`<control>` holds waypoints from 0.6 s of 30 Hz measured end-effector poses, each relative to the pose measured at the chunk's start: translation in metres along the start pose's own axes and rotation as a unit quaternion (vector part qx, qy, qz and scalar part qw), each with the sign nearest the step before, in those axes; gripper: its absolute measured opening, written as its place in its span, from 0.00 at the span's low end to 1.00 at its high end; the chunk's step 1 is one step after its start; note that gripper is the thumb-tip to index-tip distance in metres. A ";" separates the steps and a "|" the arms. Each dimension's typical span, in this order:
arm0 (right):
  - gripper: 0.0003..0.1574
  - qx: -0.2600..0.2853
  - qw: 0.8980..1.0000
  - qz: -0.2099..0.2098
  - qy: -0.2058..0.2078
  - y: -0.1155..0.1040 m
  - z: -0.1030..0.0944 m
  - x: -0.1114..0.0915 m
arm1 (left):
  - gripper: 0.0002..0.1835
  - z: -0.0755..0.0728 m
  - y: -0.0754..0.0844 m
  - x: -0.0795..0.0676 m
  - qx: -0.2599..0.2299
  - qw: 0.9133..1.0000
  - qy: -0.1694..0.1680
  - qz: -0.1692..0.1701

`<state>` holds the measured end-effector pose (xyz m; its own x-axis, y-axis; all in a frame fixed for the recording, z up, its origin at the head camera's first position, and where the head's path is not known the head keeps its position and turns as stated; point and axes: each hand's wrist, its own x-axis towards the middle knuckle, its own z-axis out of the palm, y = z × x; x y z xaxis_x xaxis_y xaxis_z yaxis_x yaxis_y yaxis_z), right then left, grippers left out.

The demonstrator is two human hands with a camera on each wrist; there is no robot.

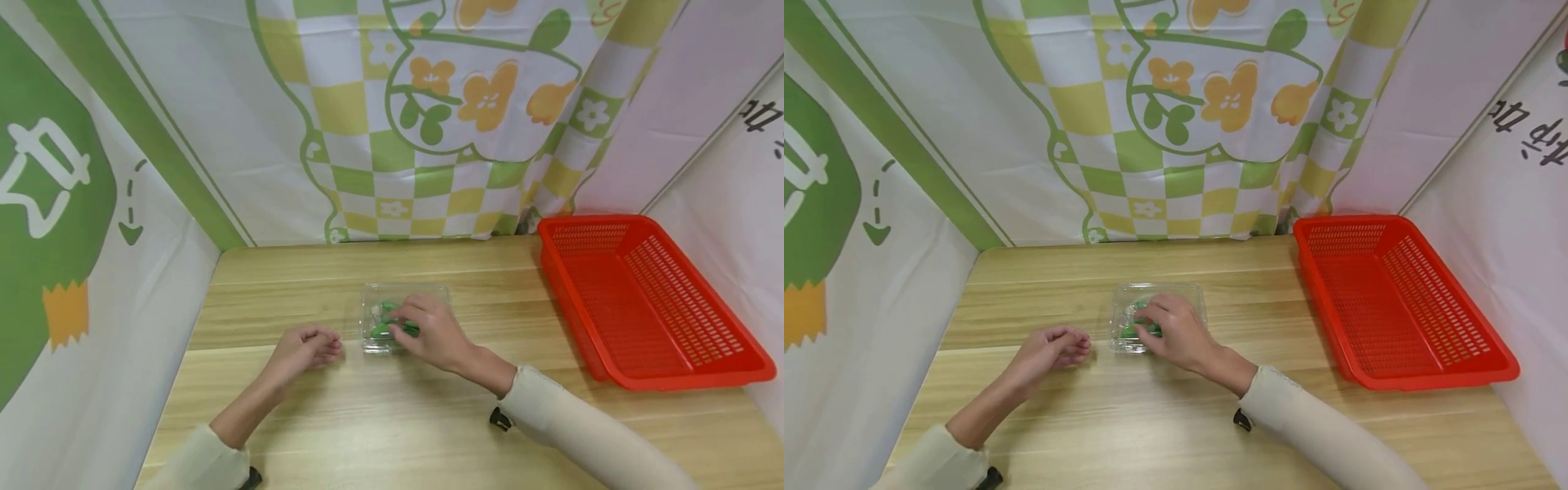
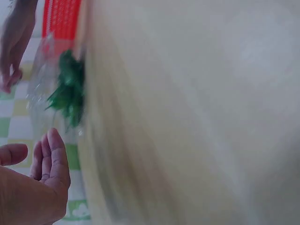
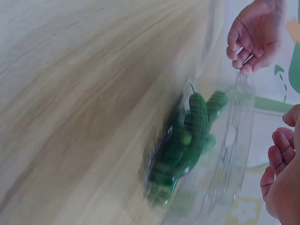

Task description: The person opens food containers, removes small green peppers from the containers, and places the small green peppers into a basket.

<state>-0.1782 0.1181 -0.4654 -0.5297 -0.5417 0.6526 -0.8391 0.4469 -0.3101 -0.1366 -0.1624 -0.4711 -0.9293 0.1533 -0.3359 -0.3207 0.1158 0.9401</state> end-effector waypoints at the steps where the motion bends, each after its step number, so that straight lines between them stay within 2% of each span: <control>1: 0.09 0.005 1.000 0.009 0.005 0.001 -0.003 -0.001 | 0.18 -0.003 0.003 0.001 -0.001 1.000 0.009 0.007; 5: 0.09 0.024 0.998 0.062 0.011 0.006 -0.016 -0.009 | 0.18 -0.013 0.017 0.003 -0.015 0.999 0.031 0.042; 9: 0.07 0.030 0.991 0.129 0.009 0.010 -0.029 -0.017 | 0.18 -0.016 0.032 0.008 -0.021 0.995 0.049 0.079; 12: 0.06 0.013 0.986 0.162 0.019 0.015 -0.035 -0.024 | 0.17 -0.013 0.042 0.011 -0.008 0.994 0.056 0.096; 18: 0.05 -0.007 0.979 0.193 0.063 0.024 -0.039 -0.044 | 0.15 0.005 0.058 0.015 0.063 0.988 0.053 0.130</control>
<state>-0.1708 0.1803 -0.4745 -0.7870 -0.2391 0.5688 -0.5770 0.6118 -0.5411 -0.1684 -0.1488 -0.4218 -0.9933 0.0921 -0.0702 -0.0496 0.2090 0.9767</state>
